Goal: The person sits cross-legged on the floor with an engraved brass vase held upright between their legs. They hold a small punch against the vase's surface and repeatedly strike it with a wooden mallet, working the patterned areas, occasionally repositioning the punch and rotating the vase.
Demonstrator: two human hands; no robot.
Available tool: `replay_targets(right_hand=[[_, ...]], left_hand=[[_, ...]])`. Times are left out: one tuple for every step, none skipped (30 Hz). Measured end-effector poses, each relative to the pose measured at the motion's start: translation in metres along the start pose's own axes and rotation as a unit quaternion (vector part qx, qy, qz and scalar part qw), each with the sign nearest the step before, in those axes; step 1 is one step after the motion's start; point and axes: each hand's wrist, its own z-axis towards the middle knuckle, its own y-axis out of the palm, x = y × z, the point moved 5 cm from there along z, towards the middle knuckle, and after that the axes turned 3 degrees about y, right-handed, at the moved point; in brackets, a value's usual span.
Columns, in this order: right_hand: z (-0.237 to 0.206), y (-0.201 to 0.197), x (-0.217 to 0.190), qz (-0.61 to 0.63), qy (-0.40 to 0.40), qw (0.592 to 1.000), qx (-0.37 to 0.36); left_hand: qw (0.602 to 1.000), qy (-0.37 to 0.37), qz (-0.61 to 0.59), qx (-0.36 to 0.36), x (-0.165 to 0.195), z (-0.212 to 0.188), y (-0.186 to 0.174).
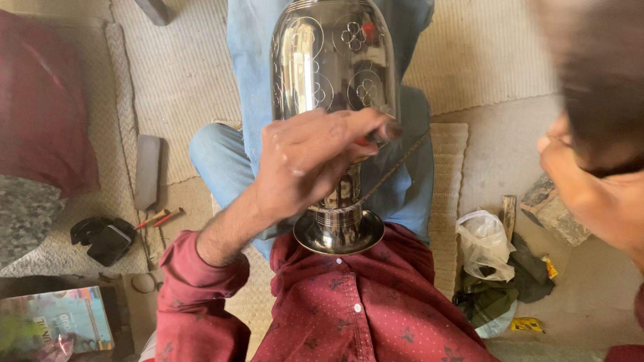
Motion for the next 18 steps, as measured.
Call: replay_targets(right_hand=[[-0.004, 0.001, 0.003, -0.001, 0.004, 1.000, 0.009], [-0.008, 0.001, 0.001, -0.030, -0.034, 0.999, 0.017], [-0.013, 0.002, -0.002, -0.059, -0.073, 0.995, 0.025], [-0.017, 0.003, -0.005, -0.088, -0.111, 0.989, 0.033], [-0.021, 0.005, -0.007, -0.117, -0.149, 0.981, 0.040], [-0.024, 0.007, -0.008, -0.080, -0.158, 0.983, 0.057], [-0.028, 0.011, -0.007, -0.045, -0.168, 0.982, 0.074], [-0.031, 0.025, -0.005, 0.056, -0.147, 0.983, 0.098], [-0.033, 0.032, -0.002, 0.071, -0.148, 0.980, 0.117], [-0.036, 0.042, -0.001, 0.085, -0.149, 0.976, 0.136], [-0.039, 0.045, 0.001, 0.013, -0.173, 0.973, 0.152], [-0.042, 0.050, 0.001, -0.059, -0.197, 0.964, 0.167], [-0.046, 0.057, 0.005, 0.002, -0.157, 0.973, 0.172], [-0.051, 0.062, 0.009, 0.064, -0.116, 0.976, 0.173], [-0.052, 0.065, 0.011, 0.058, -0.105, 0.978, 0.172], [-0.056, 0.069, 0.011, 0.052, -0.094, 0.979, 0.171], [-0.058, 0.073, 0.009, -0.023, -0.113, 0.979, 0.170], [-0.060, 0.076, 0.008, -0.098, -0.132, 0.972, 0.170]], left_hand=[[1.000, 0.018, -0.003, -0.013, 0.000, 0.001, -0.001], [0.999, 0.037, -0.006, -0.027, 0.000, 0.002, -0.001], [0.998, 0.043, -0.012, -0.046, -0.001, 0.004, -0.001], [0.996, 0.049, -0.018, -0.065, -0.001, 0.006, -0.002], [0.995, 0.051, -0.016, -0.085, -0.002, 0.008, 0.000], [0.993, 0.053, -0.014, -0.106, -0.003, 0.010, 0.001], [0.991, 0.049, -0.007, -0.128, -0.003, 0.013, 0.004], [0.988, 0.046, 0.000, -0.149, -0.004, 0.016, 0.005], [0.985, 0.054, -0.028, -0.164, -0.003, 0.018, 0.005], [0.980, 0.064, -0.057, -0.179, -0.003, 0.020, 0.004], [0.974, 0.074, -0.085, -0.194, -0.003, 0.023, 0.004], [0.972, 0.085, -0.084, -0.203, -0.003, 0.026, 0.003], [0.969, 0.097, -0.083, -0.212, -0.002, 0.029, 0.003], [0.966, 0.108, -0.082, -0.221, -0.001, 0.032, 0.004], [0.964, 0.116, -0.087, -0.224, 0.000, 0.034, 0.005], [0.961, 0.126, -0.092, -0.227, 0.000, 0.037, 0.005], [0.959, 0.137, -0.096, -0.230, 0.002, 0.039, 0.006], [0.954, 0.133, -0.105, -0.246, 0.001, 0.042, 0.007]])
